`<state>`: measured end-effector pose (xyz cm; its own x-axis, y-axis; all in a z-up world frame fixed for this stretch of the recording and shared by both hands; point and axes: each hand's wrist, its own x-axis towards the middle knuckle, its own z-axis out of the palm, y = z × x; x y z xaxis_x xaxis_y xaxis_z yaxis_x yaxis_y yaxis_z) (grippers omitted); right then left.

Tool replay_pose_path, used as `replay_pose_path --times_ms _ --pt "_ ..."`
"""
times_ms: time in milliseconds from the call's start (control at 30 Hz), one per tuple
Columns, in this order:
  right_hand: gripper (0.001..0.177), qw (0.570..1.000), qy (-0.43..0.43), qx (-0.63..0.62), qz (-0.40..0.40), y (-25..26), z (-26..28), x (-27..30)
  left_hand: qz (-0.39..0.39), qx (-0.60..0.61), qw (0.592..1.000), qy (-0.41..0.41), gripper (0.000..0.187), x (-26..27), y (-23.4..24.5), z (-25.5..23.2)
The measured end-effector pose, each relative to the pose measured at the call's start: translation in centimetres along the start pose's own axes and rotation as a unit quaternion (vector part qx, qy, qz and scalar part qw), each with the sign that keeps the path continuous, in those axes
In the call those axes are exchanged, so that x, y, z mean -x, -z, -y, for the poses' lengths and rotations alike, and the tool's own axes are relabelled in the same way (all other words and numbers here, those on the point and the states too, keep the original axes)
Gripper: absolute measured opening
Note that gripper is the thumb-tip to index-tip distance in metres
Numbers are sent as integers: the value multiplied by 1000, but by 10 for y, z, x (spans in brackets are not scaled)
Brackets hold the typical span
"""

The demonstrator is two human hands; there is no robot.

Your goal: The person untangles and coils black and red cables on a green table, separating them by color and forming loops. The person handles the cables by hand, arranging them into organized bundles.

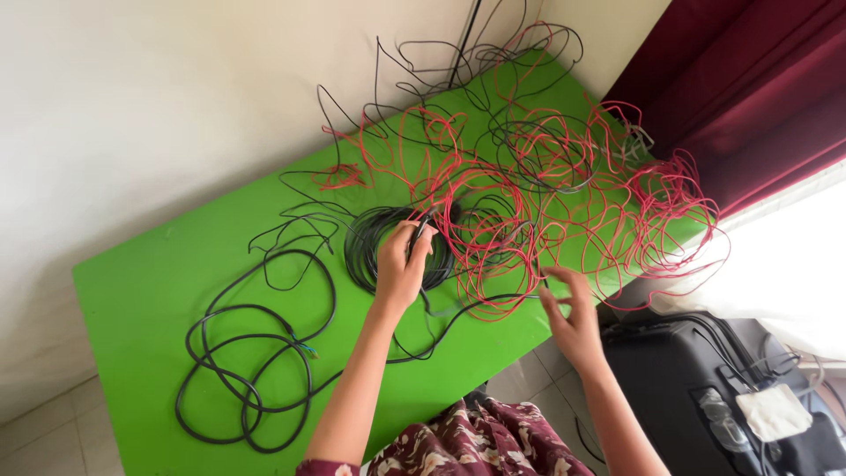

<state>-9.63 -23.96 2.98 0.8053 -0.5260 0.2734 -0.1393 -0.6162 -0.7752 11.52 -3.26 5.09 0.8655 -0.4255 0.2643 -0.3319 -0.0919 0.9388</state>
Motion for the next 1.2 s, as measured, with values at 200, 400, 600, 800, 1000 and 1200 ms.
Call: replay_pose_path --times_ms 200,400,600,800,1000,1200 --pt "41 940 -76 -254 214 -60 -4 -58 -14 97 994 -56 17 20 28 -73" --pt "65 773 -308 -473 291 -115 17 -99 83 -78 952 -285 15 43 54 -80" --pt "47 721 -301 -572 251 -177 -22 -108 431 -118 890 92 36 63 54 -31" --pt "50 854 -139 -408 292 -156 -6 -77 276 17 905 324 76 43 44 71" --pt "49 869 -16 -284 404 -109 24 -51 178 161 916 320 64 -8 -2 91" --pt "50 879 -28 -197 434 -80 14 -56 145 116 929 321 52 -37 -5 120"
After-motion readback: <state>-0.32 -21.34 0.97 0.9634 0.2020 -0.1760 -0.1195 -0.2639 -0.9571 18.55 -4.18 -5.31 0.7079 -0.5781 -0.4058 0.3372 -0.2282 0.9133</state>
